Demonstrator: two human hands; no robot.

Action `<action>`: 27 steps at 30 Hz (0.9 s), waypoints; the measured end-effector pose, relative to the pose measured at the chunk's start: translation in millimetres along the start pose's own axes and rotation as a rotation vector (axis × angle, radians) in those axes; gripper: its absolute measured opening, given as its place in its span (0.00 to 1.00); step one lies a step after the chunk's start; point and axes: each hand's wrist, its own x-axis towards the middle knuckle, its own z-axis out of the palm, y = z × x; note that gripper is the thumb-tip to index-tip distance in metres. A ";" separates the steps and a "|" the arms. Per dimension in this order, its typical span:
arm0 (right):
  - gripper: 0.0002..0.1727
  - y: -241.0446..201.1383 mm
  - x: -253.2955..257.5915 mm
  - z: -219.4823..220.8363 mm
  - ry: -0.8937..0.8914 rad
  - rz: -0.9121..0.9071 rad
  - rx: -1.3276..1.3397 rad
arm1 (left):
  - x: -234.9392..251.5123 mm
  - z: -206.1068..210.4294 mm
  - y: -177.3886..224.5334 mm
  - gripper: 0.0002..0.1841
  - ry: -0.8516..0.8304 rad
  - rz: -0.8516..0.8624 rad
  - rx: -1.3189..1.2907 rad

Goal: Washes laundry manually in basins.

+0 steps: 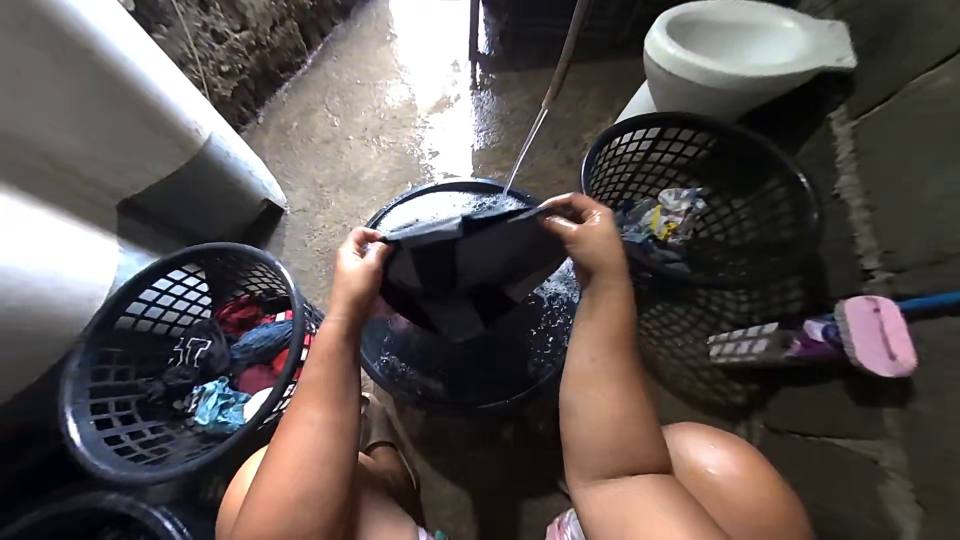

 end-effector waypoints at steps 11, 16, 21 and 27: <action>0.22 155.9 -42.7 86.6 -0.813 0.604 -0.582 | -36.8 81.2 -134.6 0.27 -0.920 -0.401 0.886; 0.26 126.0 -45.7 87.1 -1.075 0.784 -0.650 | -48.0 77.4 -139.6 0.31 -1.036 -0.538 1.196; 0.19 117.7 -15.5 76.9 -0.450 0.544 -0.503 | -46.8 65.4 -131.7 0.26 -1.046 -0.576 1.242; 0.51 170.0 -4.8 117.3 -0.424 0.259 -0.564 | -42.6 51.1 -144.7 0.27 -0.943 -0.538 1.118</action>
